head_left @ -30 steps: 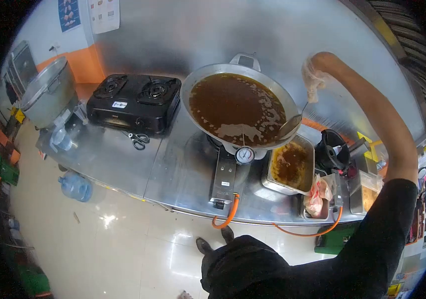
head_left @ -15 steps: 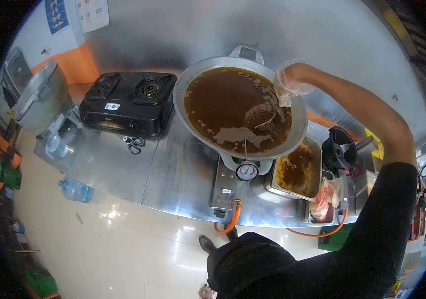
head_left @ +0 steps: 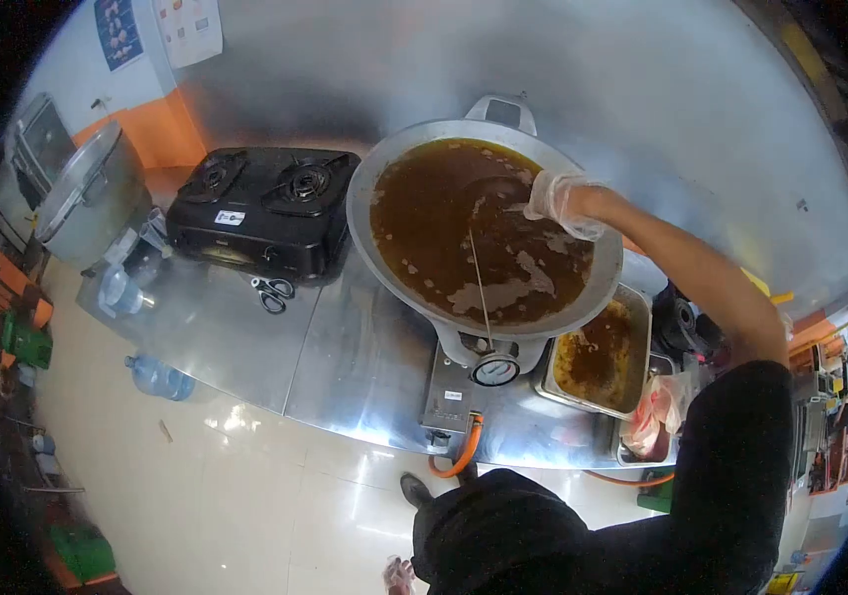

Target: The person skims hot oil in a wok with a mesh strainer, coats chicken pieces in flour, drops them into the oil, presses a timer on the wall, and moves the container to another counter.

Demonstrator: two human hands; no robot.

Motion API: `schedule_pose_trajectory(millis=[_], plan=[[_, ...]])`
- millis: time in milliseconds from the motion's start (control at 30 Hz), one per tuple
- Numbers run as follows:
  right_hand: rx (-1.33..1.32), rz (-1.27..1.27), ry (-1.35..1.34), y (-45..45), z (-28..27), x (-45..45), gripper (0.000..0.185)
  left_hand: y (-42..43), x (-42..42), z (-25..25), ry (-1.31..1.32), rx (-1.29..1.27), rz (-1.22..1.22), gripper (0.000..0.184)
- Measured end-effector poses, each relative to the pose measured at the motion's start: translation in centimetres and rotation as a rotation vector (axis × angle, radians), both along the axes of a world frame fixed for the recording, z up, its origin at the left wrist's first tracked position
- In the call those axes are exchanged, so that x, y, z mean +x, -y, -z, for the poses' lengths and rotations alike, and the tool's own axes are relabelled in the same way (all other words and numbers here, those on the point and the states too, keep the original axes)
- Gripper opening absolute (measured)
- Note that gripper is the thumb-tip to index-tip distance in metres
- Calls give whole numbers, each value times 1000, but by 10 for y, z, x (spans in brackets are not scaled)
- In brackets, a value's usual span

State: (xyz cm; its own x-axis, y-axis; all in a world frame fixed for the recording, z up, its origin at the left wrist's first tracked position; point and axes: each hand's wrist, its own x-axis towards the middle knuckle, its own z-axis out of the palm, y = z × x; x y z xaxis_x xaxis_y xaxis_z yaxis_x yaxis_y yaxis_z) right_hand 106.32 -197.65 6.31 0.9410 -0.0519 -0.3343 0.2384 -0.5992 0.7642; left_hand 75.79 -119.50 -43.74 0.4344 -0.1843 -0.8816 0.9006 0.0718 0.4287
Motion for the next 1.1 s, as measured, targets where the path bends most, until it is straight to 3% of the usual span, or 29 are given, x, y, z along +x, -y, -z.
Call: schedule_pose_trajectory(millis=[33,100,167,267,300,367,467,667,833,967,1000,1033,1100], plan=[[-250,-94,38,-4,12,-1,13,-1,4,1,-29,-31,-10,51],[-84,-38,179,1,21,1,14,-3,8,0,-40,-103,-27,56],[751,254,360,13,19,4,17,-5,6,4,1,-186,-42,55],[528,219,212,-27,-11,9,21,4,11,1,-180,48,-1,55],[569,253,249,-22,-4,12,23,1,9,-1,-172,-62,-31,55],[652,320,320,-7,17,18,27,1,5,2,-132,-37,-33,53],[956,738,546,-32,1,16,34,2,1,2,-114,-13,-44,51],[1024,608,578,-29,3,9,39,-1,-11,6,-97,5,-71,47],[1080,643,638,-30,-13,2,41,9,-2,16,-24,13,-9,44],[1144,692,737,-34,-35,-19,44,21,19,23,109,6,87,42],[1112,723,750,-33,-38,-21,45,23,29,25,197,19,154,42],[1079,754,763,-30,-41,-21,46,24,41,28,481,119,381,41],[1013,798,770,-27,-53,-25,49,49,63,18,101,-108,-201,26]])
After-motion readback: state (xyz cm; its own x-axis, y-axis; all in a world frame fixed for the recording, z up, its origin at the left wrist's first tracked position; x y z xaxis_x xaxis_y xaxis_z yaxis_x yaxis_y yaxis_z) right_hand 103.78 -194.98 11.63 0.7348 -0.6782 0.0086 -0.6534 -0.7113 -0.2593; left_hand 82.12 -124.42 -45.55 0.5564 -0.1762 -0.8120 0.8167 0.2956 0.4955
